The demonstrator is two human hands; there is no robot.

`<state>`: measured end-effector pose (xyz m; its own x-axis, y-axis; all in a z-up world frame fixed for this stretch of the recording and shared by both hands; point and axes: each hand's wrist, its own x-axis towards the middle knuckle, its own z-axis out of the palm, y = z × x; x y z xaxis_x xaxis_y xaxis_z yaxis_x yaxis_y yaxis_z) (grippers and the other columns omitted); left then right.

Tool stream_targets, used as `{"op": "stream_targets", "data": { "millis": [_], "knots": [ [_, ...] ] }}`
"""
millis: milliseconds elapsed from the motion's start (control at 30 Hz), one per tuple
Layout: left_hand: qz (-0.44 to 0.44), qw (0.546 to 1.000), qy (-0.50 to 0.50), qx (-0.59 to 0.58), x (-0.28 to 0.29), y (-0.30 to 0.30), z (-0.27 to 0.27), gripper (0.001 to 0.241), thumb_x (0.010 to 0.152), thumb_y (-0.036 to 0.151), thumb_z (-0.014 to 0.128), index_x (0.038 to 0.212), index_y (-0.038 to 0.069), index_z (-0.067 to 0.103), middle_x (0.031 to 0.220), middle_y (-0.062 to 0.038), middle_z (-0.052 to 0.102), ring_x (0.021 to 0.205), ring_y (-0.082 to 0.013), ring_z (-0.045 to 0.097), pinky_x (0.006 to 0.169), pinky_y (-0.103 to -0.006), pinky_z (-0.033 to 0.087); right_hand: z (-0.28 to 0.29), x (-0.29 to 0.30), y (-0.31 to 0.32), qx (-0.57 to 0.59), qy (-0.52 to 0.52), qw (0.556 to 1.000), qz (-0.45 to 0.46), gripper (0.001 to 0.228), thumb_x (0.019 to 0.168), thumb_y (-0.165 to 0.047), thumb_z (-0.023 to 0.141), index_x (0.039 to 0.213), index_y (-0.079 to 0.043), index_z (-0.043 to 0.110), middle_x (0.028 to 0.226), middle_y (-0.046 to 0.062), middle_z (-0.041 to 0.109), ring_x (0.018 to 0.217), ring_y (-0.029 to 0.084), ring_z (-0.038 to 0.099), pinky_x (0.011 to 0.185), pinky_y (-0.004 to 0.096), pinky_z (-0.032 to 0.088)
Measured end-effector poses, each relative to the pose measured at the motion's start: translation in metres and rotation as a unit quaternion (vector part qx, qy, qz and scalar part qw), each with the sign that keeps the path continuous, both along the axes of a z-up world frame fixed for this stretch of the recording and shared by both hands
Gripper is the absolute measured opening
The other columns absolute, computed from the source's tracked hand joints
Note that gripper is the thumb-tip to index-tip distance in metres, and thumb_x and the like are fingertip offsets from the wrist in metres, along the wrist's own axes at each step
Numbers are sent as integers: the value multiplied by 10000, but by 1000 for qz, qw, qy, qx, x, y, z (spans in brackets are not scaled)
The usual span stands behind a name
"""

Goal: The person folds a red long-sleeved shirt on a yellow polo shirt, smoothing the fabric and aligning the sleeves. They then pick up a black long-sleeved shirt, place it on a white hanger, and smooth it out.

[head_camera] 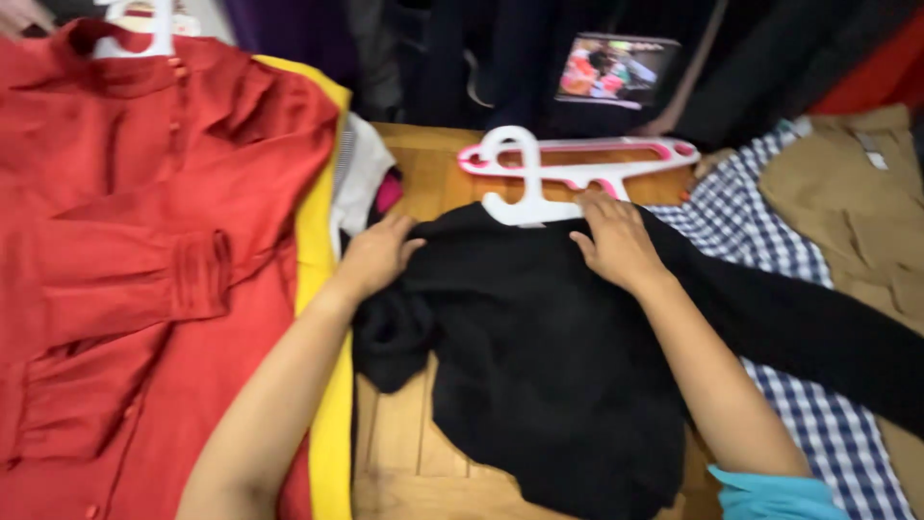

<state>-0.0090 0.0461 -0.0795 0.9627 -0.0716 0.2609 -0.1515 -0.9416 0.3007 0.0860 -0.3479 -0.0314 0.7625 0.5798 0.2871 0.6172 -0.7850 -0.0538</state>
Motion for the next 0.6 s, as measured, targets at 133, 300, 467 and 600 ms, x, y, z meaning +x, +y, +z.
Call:
{"op": "stream_targets", "data": {
  "millis": [133, 300, 467, 600],
  "knots": [
    [-56, 990, -131, 0, -4, 0, 13, 245, 1035, 368, 571, 1159, 168, 637, 1022, -102, 621, 905, -363, 720, 784, -442, 590, -7, 27, 16, 25, -5, 1000, 17, 631, 909, -337, 732, 1477, -136, 543, 1410, 148, 619, 1420, 370, 487, 1180, 662, 282],
    [-48, 981, -132, -134, 7, 5, 22, 207, 1085, 332, 517, 1051, 157, 622, 1004, -92, 559, 893, -388, 695, 740, -442, 589, 46, -7, -2, 20, -112, 992, 53, 475, 931, -284, 710, 1364, -97, 655, 1134, 193, 728, 1084, 419, 686, 908, 571, 528],
    [-41, 921, 92, -376, 2, -7, 37, 755, 888, 483, 667, 1501, 105, 437, 1478, -94, 590, 1356, -191, 571, 1142, -290, 395, 76, -16, -51, -130, 150, 957, -212, 705, 965, -658, 362, 1594, -339, 368, 1368, 209, 649, 1267, 443, 608, 1035, 532, 472],
    [-52, 909, 363, -197, -19, -16, 73, 338, 859, 498, 748, 938, 180, 666, 742, -39, 772, 706, -128, 689, 762, -236, 480, 65, 6, -92, -144, 206, 930, -269, 767, 917, -746, 333, 1579, -366, 405, 1454, 208, 595, 1328, 455, 570, 1075, 503, 458]
  ]
}}
